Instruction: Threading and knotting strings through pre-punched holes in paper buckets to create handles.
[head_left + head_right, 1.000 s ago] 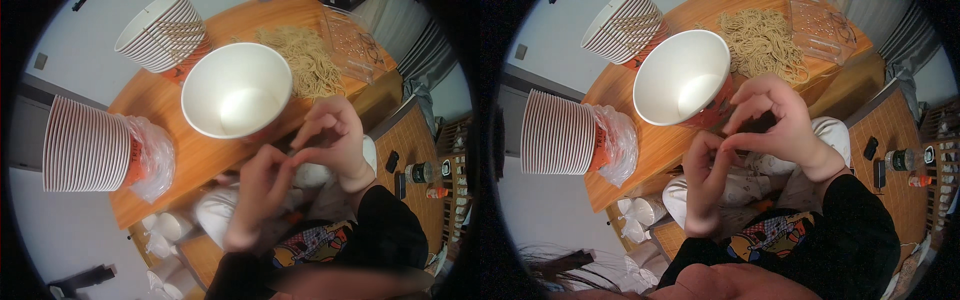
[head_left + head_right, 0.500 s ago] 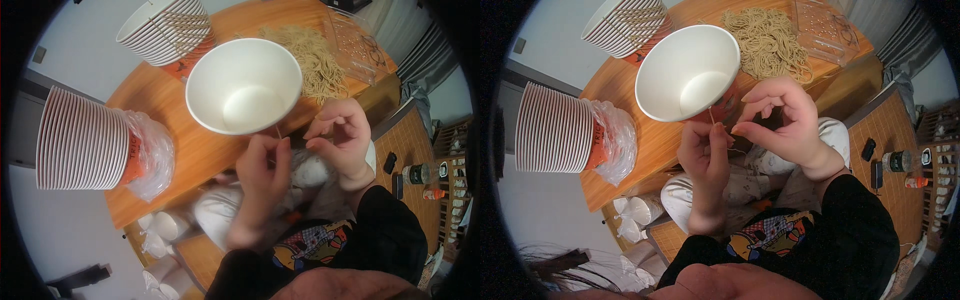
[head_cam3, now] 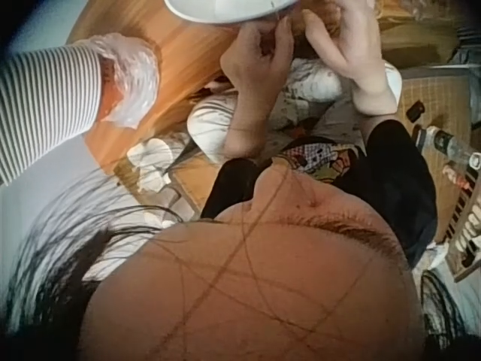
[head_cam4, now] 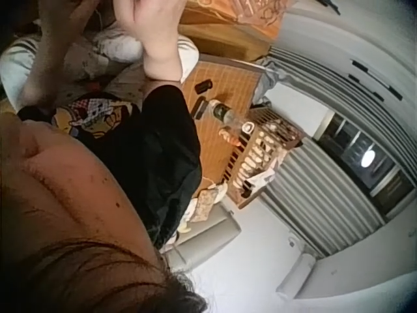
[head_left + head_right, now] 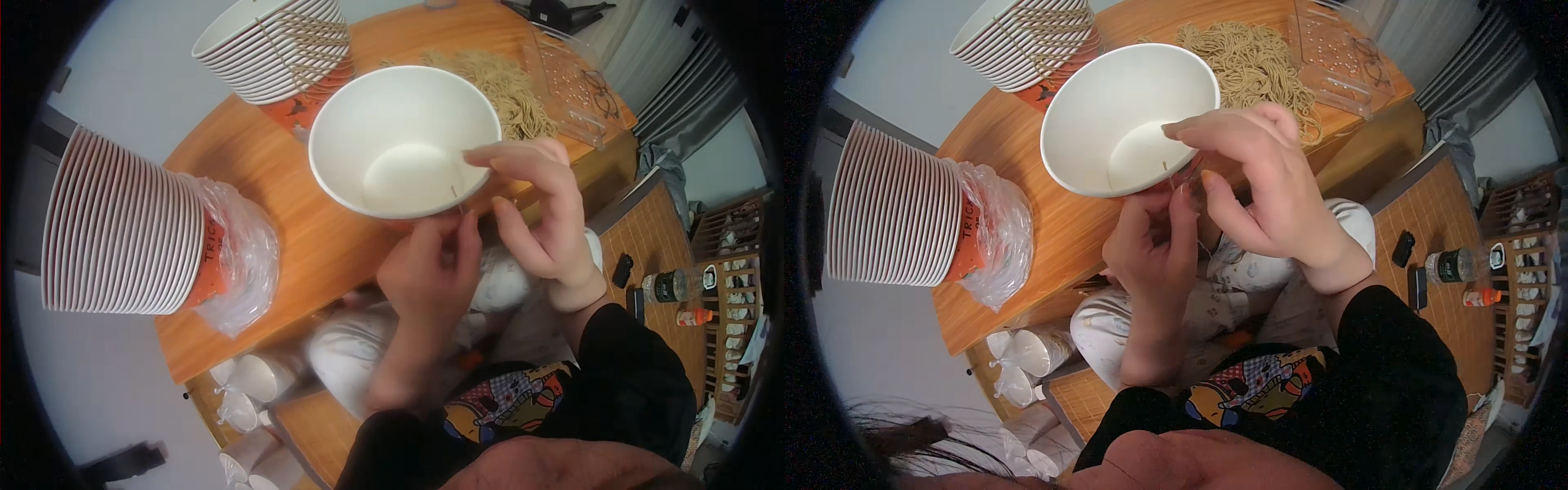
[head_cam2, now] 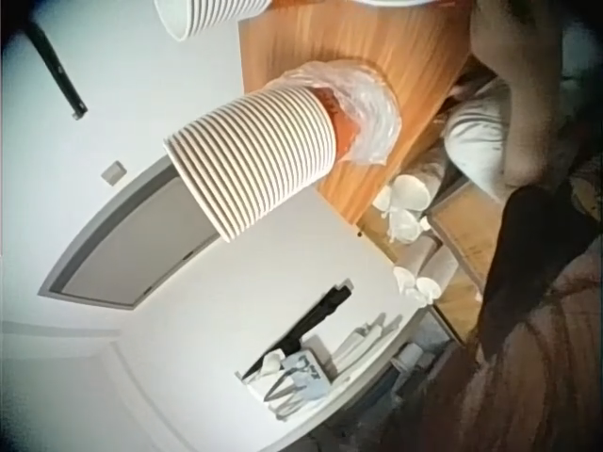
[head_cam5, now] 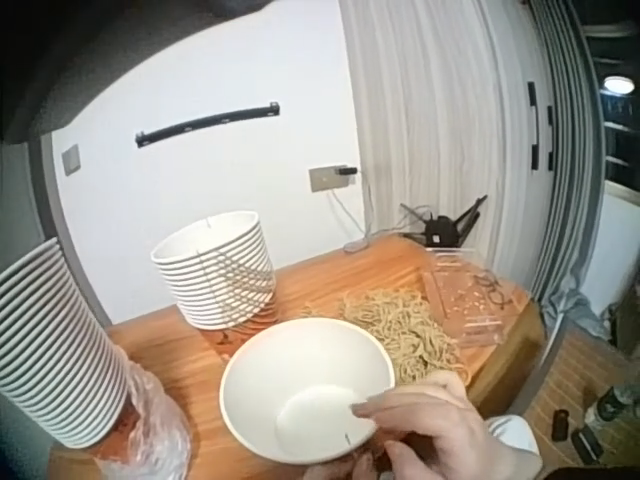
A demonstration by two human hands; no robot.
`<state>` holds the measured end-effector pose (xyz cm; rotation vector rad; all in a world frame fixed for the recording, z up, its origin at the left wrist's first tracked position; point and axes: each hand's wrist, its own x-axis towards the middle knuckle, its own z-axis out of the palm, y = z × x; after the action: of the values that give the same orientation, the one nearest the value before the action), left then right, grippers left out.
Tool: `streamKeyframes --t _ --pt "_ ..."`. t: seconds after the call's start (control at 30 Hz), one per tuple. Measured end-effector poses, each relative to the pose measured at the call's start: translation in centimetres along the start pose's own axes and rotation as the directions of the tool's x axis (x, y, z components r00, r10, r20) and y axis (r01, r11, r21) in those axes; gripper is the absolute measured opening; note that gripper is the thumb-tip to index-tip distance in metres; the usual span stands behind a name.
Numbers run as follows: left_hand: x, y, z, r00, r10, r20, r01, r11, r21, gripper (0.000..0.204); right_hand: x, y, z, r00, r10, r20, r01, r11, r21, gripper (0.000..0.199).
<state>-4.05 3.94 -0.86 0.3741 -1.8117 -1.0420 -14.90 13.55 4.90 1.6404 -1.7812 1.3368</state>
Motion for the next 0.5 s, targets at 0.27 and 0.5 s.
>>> streamKeyframes --t 0.27,0.5 --pt "0.6 0.3 -0.5 0.999 0.044 0.016 -0.045 0.995 0.094 0.008 1.8 -1.3 -0.1 0.955 0.134 0.266 -0.122 0.991 -0.062 0.037" --pt "0.9 0.3 -0.8 1.0 0.027 0.006 -0.027 0.995 0.098 0.008 1.9 -1.4 0.5 0.958 0.083 0.274 -0.081 0.997 -0.016 0.041"
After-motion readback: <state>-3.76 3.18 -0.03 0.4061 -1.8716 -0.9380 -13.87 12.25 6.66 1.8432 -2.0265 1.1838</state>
